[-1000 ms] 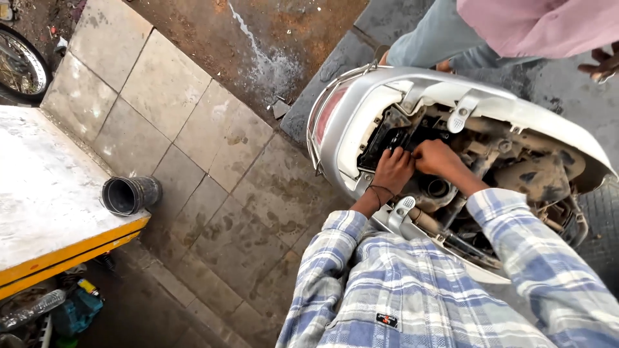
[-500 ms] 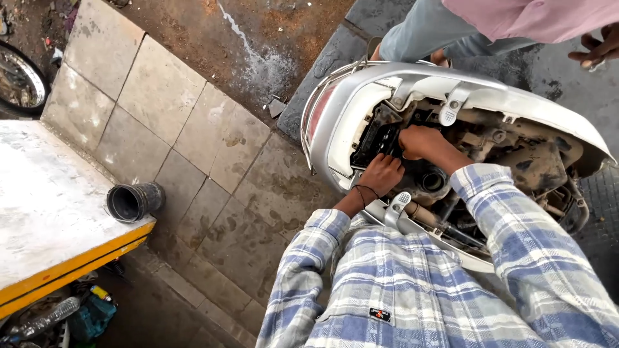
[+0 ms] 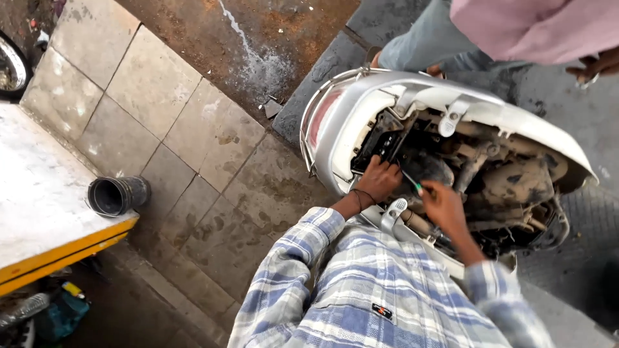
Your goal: The person works on a scooter with its body panel removed, wiping components with a striped cloth and using a green-handled screwdriver on parts inside the scooter's frame. They alternate between unscrewing and cleaning the exposed area, with another person briefly assisting near the end.
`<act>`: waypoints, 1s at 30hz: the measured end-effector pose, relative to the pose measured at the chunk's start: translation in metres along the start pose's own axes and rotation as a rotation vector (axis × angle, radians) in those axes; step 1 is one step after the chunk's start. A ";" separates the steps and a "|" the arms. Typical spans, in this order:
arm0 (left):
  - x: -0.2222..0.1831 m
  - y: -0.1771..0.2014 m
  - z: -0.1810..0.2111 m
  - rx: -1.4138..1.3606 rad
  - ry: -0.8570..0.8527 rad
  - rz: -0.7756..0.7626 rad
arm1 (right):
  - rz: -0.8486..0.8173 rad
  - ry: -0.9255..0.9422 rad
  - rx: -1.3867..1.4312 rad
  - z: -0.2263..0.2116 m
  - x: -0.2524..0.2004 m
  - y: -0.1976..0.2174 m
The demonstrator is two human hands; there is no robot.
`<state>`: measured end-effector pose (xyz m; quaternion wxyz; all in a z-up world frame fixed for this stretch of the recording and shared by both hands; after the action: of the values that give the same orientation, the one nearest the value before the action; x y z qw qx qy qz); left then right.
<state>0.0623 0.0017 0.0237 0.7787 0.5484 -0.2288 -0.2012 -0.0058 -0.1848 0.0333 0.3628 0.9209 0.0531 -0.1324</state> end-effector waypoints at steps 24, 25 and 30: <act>-0.005 -0.020 0.002 -0.024 0.103 -0.097 | -0.227 0.003 -0.173 0.037 0.084 -0.023; -0.007 -0.017 0.007 -0.059 0.084 -0.141 | -0.239 -0.056 -0.164 0.032 0.091 -0.021; -0.007 -0.009 0.014 0.016 0.177 -0.101 | -0.538 0.124 -0.321 -0.015 0.132 -0.018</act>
<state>0.0478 -0.0076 0.0178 0.7802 0.5812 -0.1328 -0.1894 0.1202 -0.1610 -0.0051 0.4517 0.8110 0.3369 -0.1571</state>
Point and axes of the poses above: each hand's wrist, its own x-axis towards the middle knuckle, its own y-axis out of the back of the hand, z = x × y, the point moved 4 cm from there along x, towards the middle knuckle, and after that the axes turned 12 degrees about y, right-handed, at the moved point
